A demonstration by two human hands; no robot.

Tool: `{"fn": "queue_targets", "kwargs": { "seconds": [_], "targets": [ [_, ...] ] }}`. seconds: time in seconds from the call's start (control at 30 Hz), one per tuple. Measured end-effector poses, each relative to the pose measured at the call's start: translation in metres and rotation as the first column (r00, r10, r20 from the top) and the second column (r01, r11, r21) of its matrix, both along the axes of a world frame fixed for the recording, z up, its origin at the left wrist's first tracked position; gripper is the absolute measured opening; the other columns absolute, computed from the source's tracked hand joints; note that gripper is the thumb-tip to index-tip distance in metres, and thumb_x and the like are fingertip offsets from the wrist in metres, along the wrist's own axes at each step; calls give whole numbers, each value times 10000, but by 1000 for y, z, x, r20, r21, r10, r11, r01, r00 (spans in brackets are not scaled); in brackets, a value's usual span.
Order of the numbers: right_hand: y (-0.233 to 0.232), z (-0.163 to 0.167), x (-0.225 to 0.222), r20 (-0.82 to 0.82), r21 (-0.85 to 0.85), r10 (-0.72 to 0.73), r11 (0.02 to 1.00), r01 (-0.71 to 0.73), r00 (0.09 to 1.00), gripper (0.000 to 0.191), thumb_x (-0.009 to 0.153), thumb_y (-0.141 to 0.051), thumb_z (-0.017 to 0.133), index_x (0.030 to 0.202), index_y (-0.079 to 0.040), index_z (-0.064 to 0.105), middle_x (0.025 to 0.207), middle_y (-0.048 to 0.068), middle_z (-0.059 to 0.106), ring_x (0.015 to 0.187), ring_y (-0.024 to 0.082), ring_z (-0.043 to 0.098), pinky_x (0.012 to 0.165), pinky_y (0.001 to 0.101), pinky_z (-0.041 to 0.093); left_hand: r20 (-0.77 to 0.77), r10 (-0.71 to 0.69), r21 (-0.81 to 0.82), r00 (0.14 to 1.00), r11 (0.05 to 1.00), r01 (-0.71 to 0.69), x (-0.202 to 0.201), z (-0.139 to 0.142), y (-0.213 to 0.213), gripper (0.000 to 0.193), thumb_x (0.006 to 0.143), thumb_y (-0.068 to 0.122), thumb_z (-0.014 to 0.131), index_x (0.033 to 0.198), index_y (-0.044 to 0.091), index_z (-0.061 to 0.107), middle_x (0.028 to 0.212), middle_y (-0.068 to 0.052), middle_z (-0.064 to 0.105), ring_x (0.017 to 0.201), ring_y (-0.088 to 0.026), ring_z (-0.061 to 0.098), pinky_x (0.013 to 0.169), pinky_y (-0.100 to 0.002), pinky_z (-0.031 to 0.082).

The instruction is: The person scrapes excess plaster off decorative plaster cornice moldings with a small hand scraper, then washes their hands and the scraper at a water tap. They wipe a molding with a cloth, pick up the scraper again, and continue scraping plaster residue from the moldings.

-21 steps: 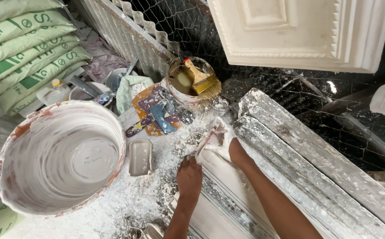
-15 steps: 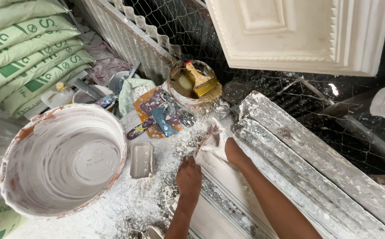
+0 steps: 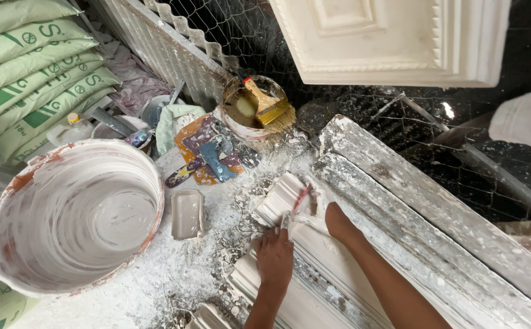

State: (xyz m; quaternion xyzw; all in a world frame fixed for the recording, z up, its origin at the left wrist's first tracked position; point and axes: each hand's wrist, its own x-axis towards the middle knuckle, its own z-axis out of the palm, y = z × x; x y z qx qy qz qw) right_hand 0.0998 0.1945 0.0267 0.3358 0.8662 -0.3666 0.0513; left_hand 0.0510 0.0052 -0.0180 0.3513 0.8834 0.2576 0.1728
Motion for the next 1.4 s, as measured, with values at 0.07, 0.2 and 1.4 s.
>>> {"fn": "queue_targets", "kwargs": {
  "seconds": [0.07, 0.2, 1.4],
  "targets": [
    [0, 0, 14, -55, 24, 16, 1000, -15, 998, 1172, 712, -561, 826, 1619, -225, 163, 1404, 241, 549, 1101, 365, 668, 963, 440, 543, -29, -25, 33, 999, 999, 25, 11, 2, -1, 542, 883, 187, 708, 1399, 115, 556, 1226, -158, 642, 1172, -314, 581, 1025, -520, 376],
    [6, -18, 49, -142, 112, 56, 993, -40, 988, 1150, 711, -538, 857, 1588, -151, 222, 1431, 269, 501, 1231, 392, 580, 1015, 448, 496, -82, -59, 117, 995, 991, 69, 40, 0, 0, 576, 851, 170, 725, 1403, 111, 570, 1158, -141, 654, 1131, -300, 588, 965, -485, 405],
    [22, -31, 683, -253, 83, -9, 996, 31, 967, 1207, 687, -329, 841, 1629, -170, 105, 975, 158, 719, 835, 344, 678, 824, 429, 545, -132, -162, 156, 978, 971, 182, 658, 8, 26, 388, 883, 139, 700, 1244, 29, 607, 1157, -176, 650, 1101, -332, 587, 934, -482, 431]
  ]
}}
